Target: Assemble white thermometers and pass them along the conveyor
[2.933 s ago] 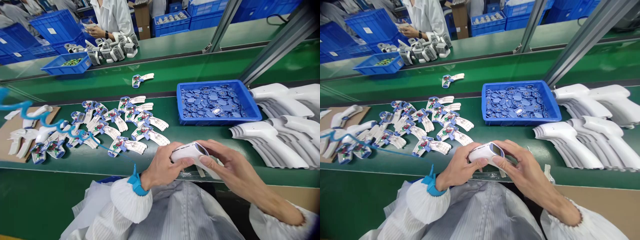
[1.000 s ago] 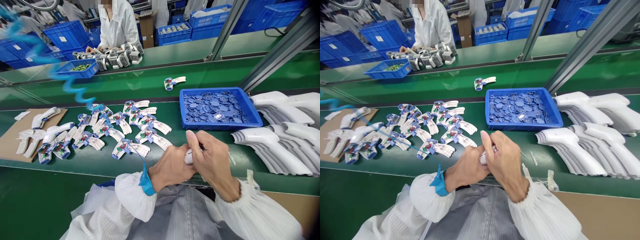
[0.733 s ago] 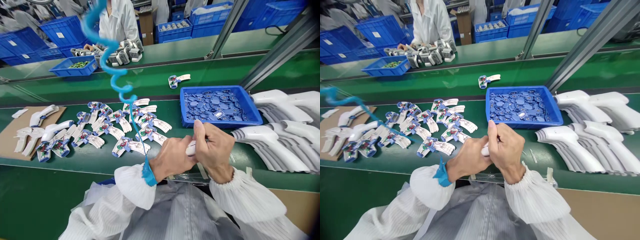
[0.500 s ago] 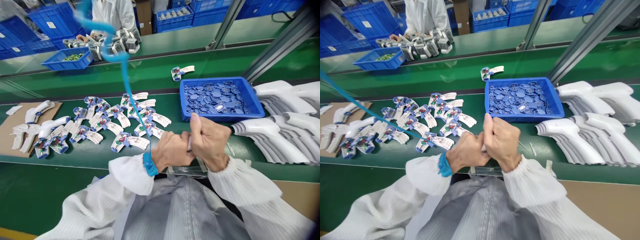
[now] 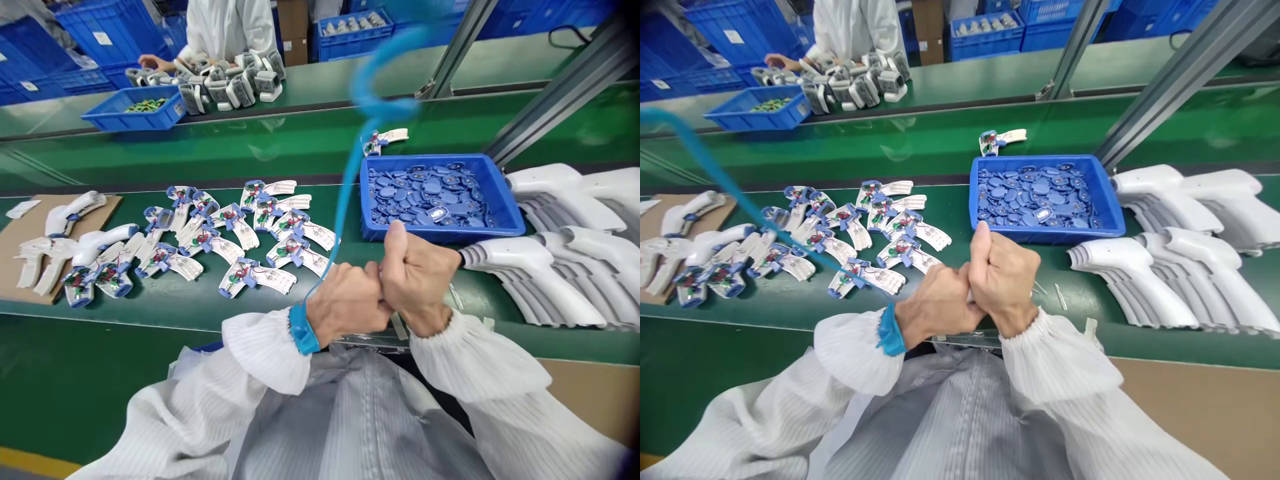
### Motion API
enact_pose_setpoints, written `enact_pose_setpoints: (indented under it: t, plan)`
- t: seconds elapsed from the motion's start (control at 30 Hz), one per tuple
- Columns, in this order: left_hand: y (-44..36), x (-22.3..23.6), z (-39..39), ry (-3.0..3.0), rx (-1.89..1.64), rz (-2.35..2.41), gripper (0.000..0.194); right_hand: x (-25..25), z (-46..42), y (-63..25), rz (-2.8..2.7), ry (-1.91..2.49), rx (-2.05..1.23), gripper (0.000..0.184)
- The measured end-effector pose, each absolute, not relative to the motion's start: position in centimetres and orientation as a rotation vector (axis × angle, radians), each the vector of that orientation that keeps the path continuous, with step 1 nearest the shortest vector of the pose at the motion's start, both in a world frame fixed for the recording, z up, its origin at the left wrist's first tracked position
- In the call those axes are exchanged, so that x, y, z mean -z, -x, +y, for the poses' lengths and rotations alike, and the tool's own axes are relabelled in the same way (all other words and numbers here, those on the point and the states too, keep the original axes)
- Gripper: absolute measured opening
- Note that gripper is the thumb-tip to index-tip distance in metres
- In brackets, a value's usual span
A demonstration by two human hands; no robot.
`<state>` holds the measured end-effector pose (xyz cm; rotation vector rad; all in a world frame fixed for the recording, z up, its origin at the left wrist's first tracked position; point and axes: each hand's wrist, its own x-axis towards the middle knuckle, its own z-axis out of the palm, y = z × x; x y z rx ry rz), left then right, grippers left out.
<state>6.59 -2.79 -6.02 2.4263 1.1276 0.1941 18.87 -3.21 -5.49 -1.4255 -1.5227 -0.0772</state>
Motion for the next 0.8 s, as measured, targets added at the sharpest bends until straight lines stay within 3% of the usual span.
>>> enact_pose_setpoints:
  t: [0.1, 0.27, 0.43, 0.53, 0.7, 0.8]
  plan:
    - [-6.4, 6.5, -3.1, -2.422, -0.236, 1.126, 0.042, 5.3, -3.9, -19.3, -1.432, 1.483, -0.035, 0.061]
    - [-7.0, 7.4, -3.4, -2.28, -0.327, 0.958, 0.022, 5.2, -4.2, -19.9, -1.673, 1.472, 0.11, 0.058]
    - [-7.9, 6.9, -2.5, -2.34, -0.247, 1.143, 0.029, 6.2, -3.0, -19.1, -1.645, 1.363, 0.156, 0.057]
    - [-6.6, 5.4, -1.8, -2.339, -0.203, 1.135, 0.034, 4.8, -2.2, -20.4, -1.73, 1.378, 0.022, 0.06]
    - [-2.2, 3.1, -1.3, -2.185, -0.11, 1.203, 0.03, -1.6, 6.7, -26.3, -1.88, 1.932, -0.297, 0.055]
    - [-0.4, 2.9, -1.5, -1.997, -0.093, 1.252, 0.023, -3.8, 15.8, -29.0, -1.865, 2.188, -0.313, 0.047]
